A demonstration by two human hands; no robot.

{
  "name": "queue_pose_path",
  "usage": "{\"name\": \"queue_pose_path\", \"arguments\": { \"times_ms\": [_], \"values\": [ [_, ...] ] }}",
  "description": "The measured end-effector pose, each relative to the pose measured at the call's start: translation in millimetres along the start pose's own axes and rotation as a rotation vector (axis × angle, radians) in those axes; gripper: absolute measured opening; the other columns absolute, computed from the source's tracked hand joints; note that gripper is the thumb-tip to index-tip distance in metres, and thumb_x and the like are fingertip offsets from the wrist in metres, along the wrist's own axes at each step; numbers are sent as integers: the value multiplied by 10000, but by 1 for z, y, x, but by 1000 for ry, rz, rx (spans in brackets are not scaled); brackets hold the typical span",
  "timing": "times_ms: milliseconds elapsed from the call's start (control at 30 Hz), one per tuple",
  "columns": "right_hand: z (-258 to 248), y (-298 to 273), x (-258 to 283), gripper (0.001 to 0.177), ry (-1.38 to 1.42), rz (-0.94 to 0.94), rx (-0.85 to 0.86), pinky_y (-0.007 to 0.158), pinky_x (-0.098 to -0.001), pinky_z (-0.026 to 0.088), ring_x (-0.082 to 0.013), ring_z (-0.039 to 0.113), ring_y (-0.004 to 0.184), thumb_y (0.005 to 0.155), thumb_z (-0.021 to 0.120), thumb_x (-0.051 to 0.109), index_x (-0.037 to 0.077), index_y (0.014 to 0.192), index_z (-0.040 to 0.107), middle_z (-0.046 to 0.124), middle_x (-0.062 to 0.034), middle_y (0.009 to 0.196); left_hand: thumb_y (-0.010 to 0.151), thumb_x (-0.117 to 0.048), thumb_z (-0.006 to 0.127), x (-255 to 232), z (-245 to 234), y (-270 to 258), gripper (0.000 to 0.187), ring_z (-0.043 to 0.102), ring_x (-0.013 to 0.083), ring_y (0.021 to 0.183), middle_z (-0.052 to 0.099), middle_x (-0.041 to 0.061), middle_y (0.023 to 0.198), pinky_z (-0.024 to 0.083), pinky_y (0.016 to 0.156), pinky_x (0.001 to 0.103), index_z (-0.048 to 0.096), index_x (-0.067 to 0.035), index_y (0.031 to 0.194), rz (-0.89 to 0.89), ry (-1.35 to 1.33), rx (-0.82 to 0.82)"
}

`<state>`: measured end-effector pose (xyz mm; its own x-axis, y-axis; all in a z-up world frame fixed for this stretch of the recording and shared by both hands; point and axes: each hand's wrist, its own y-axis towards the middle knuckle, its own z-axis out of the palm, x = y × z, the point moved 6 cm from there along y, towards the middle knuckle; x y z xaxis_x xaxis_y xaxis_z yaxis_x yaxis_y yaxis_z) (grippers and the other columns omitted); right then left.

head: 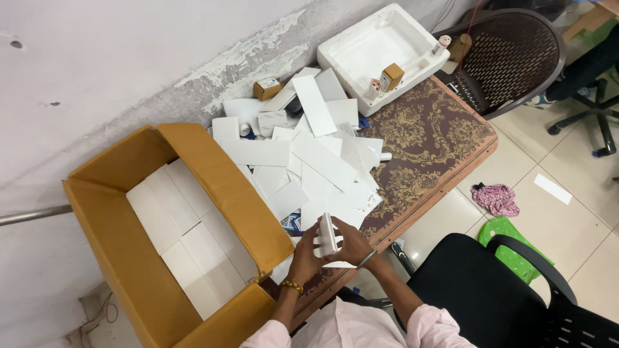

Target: The person repeatedly picks up stacks of white rectangular paper sheets from a pile on a table and places them into a large cardboard box. The person aligns the sheets and stacks them neatly inside the box throughout the video.

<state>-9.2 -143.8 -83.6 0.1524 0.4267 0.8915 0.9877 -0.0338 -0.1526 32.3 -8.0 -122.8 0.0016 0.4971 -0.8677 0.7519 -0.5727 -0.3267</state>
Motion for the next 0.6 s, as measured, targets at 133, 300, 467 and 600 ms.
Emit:
{"name": "queue_pose_path", "arguments": {
  "times_ms": [133,300,467,600],
  "values": [
    [-21,-14,51,1049,36,102,-6,947,-391,612,-250,712,1129,547,944,233,66,1479,493,687,-130,1313,746,-82,819,-40,-12,-32,878,519,393,1322,499,205,1468,470,1056,472,402,-42,1518,355,-3,-134],
    [-38,-48,127,909,92,-29,-201,848,-380,632,-230,754,991,524,954,236,-13,1315,581,747,-116,1093,995,-324,615,-87,-36,-108,732,491,436,1372,490,258,1514,412,1154,501,363,4,1600,659,-138,-185],
    [18,-54,163,784,172,1,-317,603,-307,592,-167,605,671,659,925,165,-15,1353,606,671,-157,837,1052,-412,596,-47,-70,-149,489,709,267,924,753,185,1047,550,856,373,683,17,1271,253,-400,-74],
    [76,-48,176,675,79,128,-266,440,-257,528,-115,660,569,687,897,148,-14,1272,601,717,-88,850,960,-327,714,-8,-112,-189,467,632,162,845,708,138,970,537,755,336,670,80,1184,147,-724,-177]
  ]
}}
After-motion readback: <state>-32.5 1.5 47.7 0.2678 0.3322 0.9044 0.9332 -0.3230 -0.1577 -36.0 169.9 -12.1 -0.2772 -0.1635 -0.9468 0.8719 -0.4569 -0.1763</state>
